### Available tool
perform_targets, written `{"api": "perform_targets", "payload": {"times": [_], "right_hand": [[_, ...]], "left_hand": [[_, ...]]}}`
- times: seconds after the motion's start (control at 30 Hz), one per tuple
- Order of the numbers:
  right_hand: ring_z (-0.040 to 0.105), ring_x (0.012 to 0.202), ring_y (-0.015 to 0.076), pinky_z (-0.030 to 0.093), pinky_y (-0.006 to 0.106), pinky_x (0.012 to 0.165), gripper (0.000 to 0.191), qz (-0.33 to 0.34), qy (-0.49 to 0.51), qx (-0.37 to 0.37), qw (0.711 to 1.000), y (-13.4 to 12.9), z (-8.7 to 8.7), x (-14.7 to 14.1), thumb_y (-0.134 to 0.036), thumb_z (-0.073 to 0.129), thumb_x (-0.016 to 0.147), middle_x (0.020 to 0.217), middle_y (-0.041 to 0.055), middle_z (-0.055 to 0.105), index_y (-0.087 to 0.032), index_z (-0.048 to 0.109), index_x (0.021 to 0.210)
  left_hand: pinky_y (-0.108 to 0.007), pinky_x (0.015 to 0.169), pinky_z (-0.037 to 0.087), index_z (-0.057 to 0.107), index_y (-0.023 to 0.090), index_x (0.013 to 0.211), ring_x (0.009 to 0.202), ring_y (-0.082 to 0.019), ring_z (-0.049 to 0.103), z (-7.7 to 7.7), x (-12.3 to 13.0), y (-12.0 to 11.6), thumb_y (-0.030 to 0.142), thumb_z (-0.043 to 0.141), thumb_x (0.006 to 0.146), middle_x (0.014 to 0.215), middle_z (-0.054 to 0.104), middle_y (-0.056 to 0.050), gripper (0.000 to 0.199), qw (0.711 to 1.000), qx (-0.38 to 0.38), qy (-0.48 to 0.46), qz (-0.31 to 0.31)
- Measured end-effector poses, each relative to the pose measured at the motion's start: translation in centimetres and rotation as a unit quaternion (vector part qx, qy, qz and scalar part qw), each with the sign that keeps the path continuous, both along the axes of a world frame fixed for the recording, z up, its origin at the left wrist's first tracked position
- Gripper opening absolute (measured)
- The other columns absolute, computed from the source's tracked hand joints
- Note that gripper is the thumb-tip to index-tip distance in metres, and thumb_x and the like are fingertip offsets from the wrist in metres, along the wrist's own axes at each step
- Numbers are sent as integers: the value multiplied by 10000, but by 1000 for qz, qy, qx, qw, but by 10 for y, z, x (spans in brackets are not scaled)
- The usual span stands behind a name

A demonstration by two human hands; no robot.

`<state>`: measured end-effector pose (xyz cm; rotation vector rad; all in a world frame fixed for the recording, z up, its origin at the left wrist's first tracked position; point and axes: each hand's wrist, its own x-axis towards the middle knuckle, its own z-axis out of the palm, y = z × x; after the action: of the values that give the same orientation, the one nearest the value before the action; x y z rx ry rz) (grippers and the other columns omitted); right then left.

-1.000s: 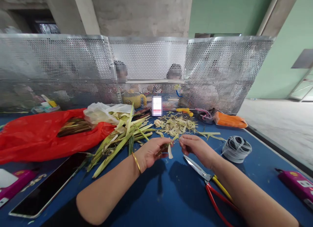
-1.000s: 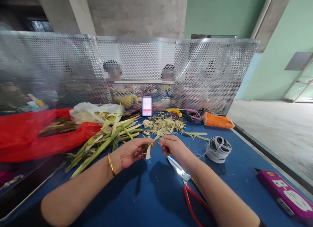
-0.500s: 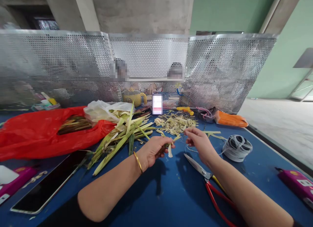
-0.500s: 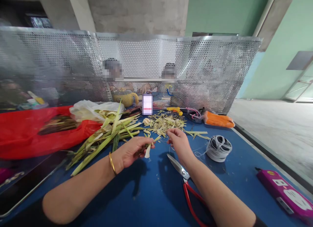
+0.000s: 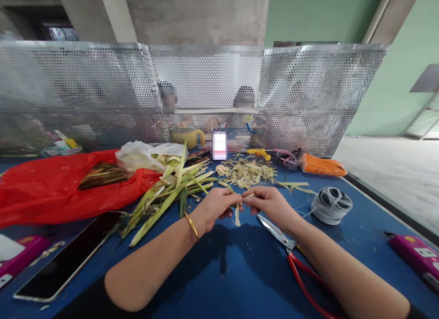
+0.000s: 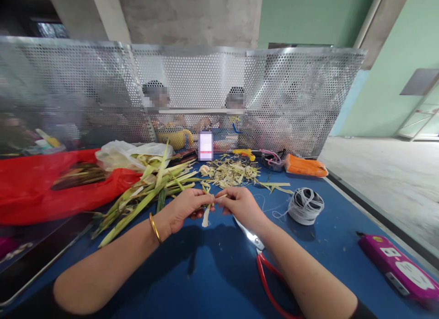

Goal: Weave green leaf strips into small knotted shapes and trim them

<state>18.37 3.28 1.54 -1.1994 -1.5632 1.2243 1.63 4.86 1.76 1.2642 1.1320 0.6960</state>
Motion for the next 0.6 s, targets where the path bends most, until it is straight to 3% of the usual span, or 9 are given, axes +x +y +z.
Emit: {"api": "perform_targets", "payload": {"times": [0.27,0.43,0.5,0.57,0.6], "right_hand": [[479,470,86,393,225,500,188,-31,20,-10,999,-2,1,-1,-341,656,658,524,-49,518,-169,587,626],[487,456,96,385,237,490,167,-71,-62,31,995,6,4,7,-348,580,727,581,-33,541,-183,574,697],[525,481,106,396,254,510,189,-134,-164,93,973,6,13,18,-351,555,754,761,10,627,-190,596,844],[587,586,134,420,280,589,287,-174,-321,177,914,-4,23,34,-338,576,749,1002,65,646,-203,595,1002],[614,651,160,425,294,624,315,-161,-394,194,884,-14,26,43,-312,563,756,1048,80,644,-209,585,1053]], "left_hand": [[-203,425,195,616,149,626,447,-61,394,-1,0,1,361,670,653,648,604,-12,220,1000,-11,-12,-16],[-214,418,184,600,159,577,423,-66,348,-1,1,2,306,656,646,536,536,15,171,1000,7,-5,14],[-212,417,190,594,162,565,425,-66,340,-1,0,3,284,645,644,521,521,22,155,999,17,-8,27],[-206,418,201,583,162,550,425,-63,338,-1,-2,5,274,636,649,511,507,26,158,999,17,-13,39],[-203,419,206,582,160,548,425,-62,339,-1,-3,6,271,633,651,506,502,26,159,999,14,-16,47]]}}
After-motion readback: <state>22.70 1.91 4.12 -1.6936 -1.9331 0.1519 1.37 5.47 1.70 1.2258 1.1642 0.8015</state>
